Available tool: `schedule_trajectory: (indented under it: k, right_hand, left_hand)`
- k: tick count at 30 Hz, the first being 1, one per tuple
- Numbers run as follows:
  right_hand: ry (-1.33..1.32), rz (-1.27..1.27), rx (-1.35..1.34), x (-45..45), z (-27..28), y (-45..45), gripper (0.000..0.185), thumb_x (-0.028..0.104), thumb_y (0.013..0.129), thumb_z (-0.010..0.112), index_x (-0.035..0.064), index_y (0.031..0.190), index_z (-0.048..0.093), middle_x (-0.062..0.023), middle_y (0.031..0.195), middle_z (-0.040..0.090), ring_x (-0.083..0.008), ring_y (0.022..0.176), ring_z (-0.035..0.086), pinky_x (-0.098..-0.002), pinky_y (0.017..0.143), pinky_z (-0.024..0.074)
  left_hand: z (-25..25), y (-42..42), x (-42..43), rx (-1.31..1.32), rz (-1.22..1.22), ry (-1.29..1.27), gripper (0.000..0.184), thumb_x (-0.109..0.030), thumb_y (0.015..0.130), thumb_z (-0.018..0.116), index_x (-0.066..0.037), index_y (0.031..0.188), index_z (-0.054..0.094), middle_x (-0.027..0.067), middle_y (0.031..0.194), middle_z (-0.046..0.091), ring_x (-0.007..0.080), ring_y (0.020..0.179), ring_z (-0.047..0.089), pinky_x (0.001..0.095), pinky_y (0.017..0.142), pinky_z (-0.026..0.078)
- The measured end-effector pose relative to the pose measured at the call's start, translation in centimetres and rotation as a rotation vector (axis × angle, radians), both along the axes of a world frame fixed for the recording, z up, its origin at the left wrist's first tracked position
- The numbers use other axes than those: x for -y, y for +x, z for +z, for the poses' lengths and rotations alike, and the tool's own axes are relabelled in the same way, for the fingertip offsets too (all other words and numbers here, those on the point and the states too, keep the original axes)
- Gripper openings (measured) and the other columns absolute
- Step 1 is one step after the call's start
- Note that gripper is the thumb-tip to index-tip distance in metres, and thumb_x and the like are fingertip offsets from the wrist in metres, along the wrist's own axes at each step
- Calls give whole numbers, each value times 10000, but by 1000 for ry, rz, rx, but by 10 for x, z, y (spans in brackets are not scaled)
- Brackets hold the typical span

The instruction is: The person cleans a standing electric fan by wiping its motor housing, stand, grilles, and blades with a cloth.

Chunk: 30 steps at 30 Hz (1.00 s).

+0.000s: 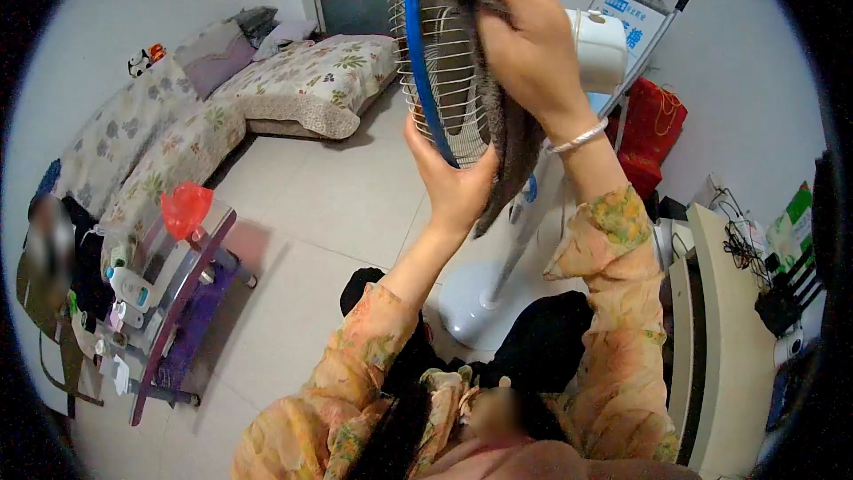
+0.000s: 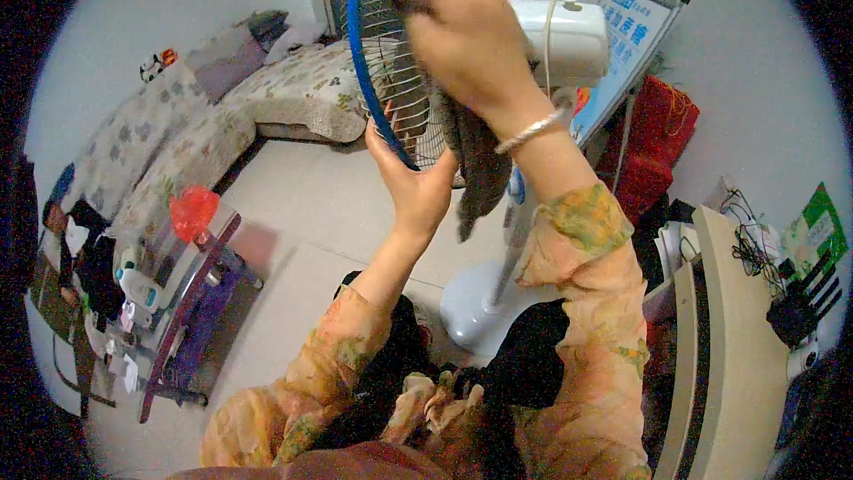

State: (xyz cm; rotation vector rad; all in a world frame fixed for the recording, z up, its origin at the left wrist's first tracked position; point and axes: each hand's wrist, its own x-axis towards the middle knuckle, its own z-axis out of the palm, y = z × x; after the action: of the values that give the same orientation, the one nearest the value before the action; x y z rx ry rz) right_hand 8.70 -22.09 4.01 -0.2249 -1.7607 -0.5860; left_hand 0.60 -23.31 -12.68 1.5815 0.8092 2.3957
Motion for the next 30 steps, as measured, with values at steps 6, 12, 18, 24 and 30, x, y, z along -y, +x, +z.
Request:
schedule_trajectory:
  k: [6,12,18,24,30]
  right_hand:
    - [-55,-145,106,2,9,-11,410,66,777,550,-78,1160,562,-260,1232,551,-412,1221,472,-457,1057,369]
    - [-135,-61,39,-10,4,-1,395,42,816,496,-65,1192,553,-280,1271,524,-410,1227,476,-415,1075,362]
    - [-183,-77,-94,-34,-19,13,383,51,844,482,-13,1211,571,-185,1261,586,-319,1185,549,-350,1017,399]
    - [-321,-131,-149,-46,-46,27,402,59,852,483,-11,1241,555,-180,1265,592,-284,1185,556,-335,1007,403]
    - [-503,-243,-216,-23,-62,46,370,79,859,498,-25,1207,567,-215,1148,632,-340,1087,600,-369,949,442]
  left_hand:
    - [-6,-1,3,-12,17,14,815,-14,719,709,34,1386,244,159,1310,399,250,1221,418,362,1057,322]
    - [-3,-2,3,-27,51,-40,863,12,693,687,49,1412,212,171,1313,395,265,1244,402,368,1086,295]
    - [-4,-4,3,-23,88,-16,856,-21,713,733,47,1401,228,173,1316,401,261,1236,409,364,1074,308]
    - [2,-5,3,60,-44,-21,849,-96,738,799,41,1375,256,155,1279,432,249,1195,435,354,1035,339]
    - [-1,5,13,28,20,-33,958,-206,735,798,75,1419,188,278,1387,319,416,1288,337,469,1087,271]
